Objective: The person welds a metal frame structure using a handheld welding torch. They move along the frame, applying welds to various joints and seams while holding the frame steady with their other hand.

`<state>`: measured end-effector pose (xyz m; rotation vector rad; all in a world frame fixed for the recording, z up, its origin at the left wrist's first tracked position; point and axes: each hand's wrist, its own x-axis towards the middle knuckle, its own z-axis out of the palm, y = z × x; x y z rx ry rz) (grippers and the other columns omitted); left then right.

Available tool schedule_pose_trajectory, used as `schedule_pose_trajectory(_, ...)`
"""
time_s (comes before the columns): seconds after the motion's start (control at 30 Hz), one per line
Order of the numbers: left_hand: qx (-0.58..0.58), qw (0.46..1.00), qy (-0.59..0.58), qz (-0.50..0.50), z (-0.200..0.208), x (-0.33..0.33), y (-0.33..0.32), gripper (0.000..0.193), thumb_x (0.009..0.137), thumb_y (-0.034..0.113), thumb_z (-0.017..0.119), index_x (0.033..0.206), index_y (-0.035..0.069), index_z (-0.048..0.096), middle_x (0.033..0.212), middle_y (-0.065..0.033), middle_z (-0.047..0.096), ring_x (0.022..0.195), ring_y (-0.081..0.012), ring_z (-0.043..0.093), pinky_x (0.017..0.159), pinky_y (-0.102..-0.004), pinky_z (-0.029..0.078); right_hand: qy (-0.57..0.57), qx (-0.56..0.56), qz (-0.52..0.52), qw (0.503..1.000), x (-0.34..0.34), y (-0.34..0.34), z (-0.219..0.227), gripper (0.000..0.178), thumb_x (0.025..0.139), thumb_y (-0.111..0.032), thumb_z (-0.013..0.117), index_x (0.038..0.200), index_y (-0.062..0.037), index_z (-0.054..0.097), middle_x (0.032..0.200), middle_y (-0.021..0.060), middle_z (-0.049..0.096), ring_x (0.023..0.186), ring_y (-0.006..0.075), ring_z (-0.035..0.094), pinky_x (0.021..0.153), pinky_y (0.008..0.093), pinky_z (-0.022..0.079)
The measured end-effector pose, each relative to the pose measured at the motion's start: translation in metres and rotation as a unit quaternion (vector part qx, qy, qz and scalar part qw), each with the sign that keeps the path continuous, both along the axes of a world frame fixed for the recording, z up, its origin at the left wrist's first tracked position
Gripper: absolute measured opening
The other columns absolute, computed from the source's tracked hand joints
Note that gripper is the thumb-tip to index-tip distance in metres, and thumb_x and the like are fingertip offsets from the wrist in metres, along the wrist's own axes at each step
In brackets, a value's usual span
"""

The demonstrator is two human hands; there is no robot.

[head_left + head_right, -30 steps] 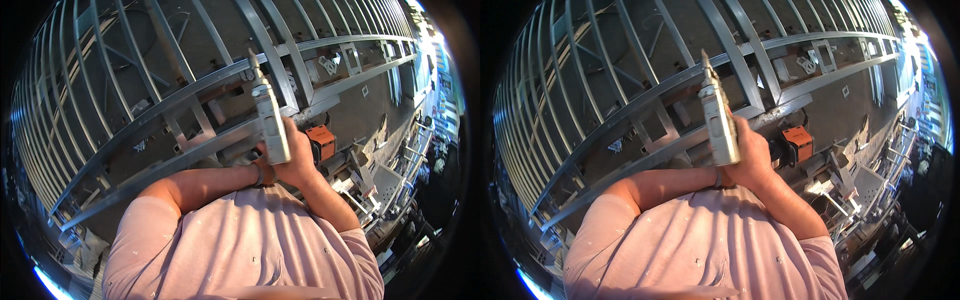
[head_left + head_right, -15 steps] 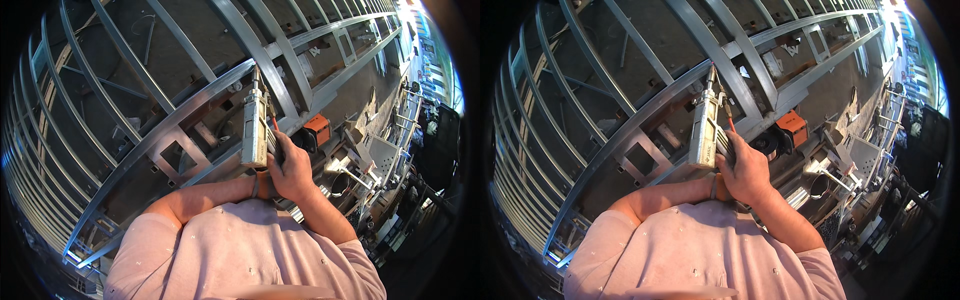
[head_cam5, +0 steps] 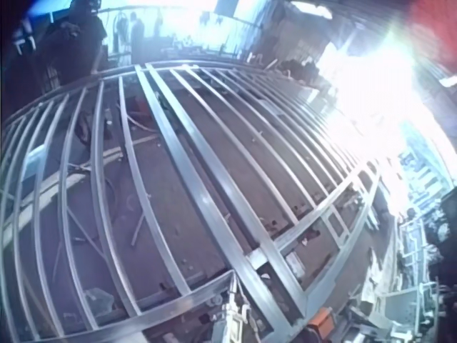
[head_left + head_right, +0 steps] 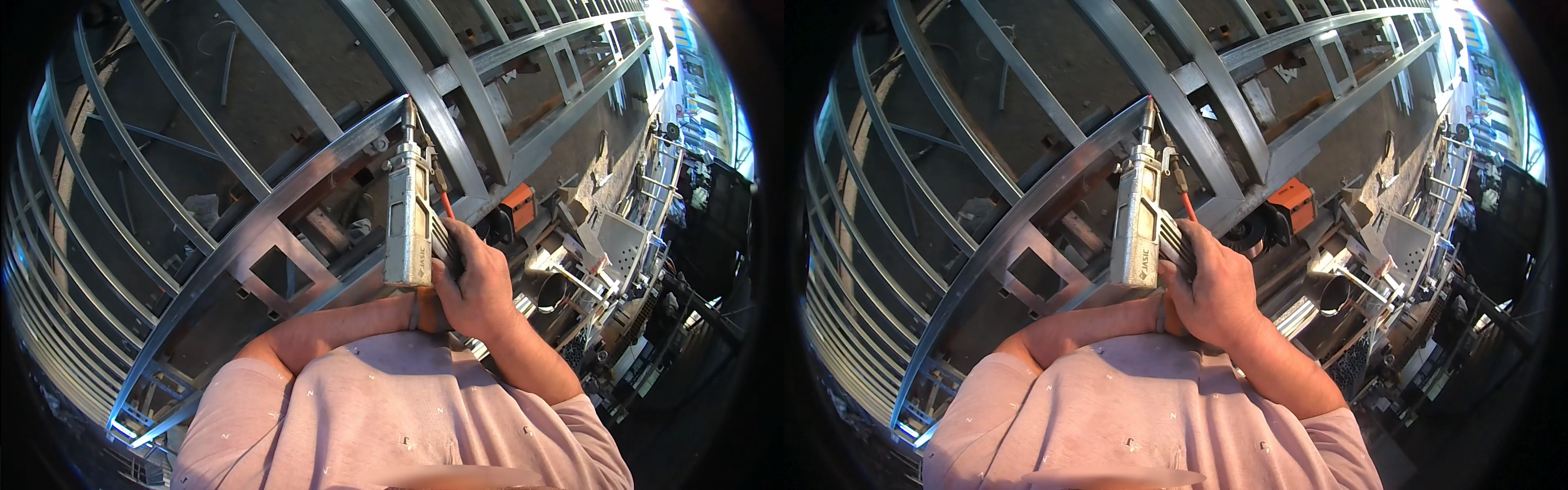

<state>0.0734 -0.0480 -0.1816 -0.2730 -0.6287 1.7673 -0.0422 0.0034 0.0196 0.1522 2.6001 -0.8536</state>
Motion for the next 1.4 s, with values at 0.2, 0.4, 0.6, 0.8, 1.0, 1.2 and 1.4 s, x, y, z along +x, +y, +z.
schedule_pose_trajectory(0.2,0.107,0.986,-0.125,0.005,0.004,0.007,0.008,0.045,0.11,0.02,0.046,0.154,0.008,0.039,0.149,-0.0091,0.049,0.139,-0.0122,0.047,0.118,-0.0282,0.036,0.008,-0.012,0.001,1.0,-0.001,0.004,0.001,0.052,0.086,-0.013,0.073,0.131,0.0039,0.055,0.108,0.024,0.07,0.097,0.0409,0.071,0.084,0.0439,0.057)
schedule_pose_trajectory(0.4,0.291,0.917,-0.25,0.11,0.016,0.007,0.022,0.045,0.11,0.018,0.048,0.153,0.007,0.039,0.146,-0.0086,0.051,0.136,-0.011,0.048,0.117,-0.0261,0.038,0.014,-0.018,0.005,1.0,-0.003,0.005,0.002,0.051,0.086,-0.012,0.072,0.131,0.0045,0.055,0.109,0.0246,0.07,0.098,0.0404,0.071,0.085,0.0435,0.057)
schedule_pose_trajectory(0.6,0.076,0.965,-0.225,0.109,0.022,0.003,0.01,0.045,0.109,0.014,0.052,0.151,0.004,0.041,0.141,-0.0077,0.053,0.131,-0.0092,0.052,0.112,-0.0204,0.04,0.014,-0.011,0.004,1.0,-0.004,0.002,0.003,0.051,0.085,-0.011,0.072,0.13,0.0043,0.055,0.107,0.024,0.07,0.097,0.0405,0.071,0.083,0.0438,0.057)
schedule_pose_trajectory(0.8,-0.03,0.981,-0.168,0.094,0.03,-0.004,0.017,0.037,0.108,0.012,0.052,0.144,0.004,0.048,0.131,-0.0039,0.058,0.119,-0.004,0.056,0.102,-0.0152,0.046,0.009,-0.022,-0.015,1.0,-0.005,0.0,0.002,0.05,0.084,-0.009,0.071,0.129,0.0041,0.055,0.105,0.0235,0.07,0.093,0.0409,0.071,0.081,0.0447,0.057)
schedule_pose_trajectory(1.0,-0.014,0.996,-0.083,0.021,0.022,-0.008,-0.001,0.036,0.108,0.013,0.052,0.143,0.004,0.049,0.131,-0.0041,0.058,0.119,-0.0044,0.056,0.102,-0.016,0.046,-0.001,-0.023,-0.034,0.999,-0.005,-0.004,0.005,0.048,0.084,-0.008,0.071,0.128,0.004,0.056,0.1,0.0232,0.071,0.09,0.0416,0.072,0.078,0.0456,0.057)
schedule_pose_trajectory(1.2,-0.011,0.999,-0.041,-0.007,0.02,-0.008,-0.014,0.035,0.108,0.013,0.053,0.142,0.005,0.049,0.131,-0.0044,0.059,0.119,-0.0047,0.056,0.103,-0.0168,0.046,0.005,-0.028,-0.042,0.999,-0.008,-0.009,0.008,0.047,0.084,-0.008,0.071,0.127,0.0034,0.056,0.098,0.0233,0.071,0.09,0.0423,0.071,0.078,0.0458,0.056)
schedule_pose_trajectory(1.4,-0.006,1.0,-0.014,-0.022,0.021,-0.007,-0.018,0.035,0.107,0.013,0.054,0.141,0.005,0.05,0.131,-0.0046,0.059,0.12,-0.0051,0.056,0.103,-0.0177,0.046,0.005,-0.015,-0.043,0.999,-0.009,-0.014,0.012,0.047,0.084,-0.007,0.072,0.127,0.0028,0.056,0.099,0.0233,0.071,0.091,0.0427,0.071,0.079,0.0452,0.056)
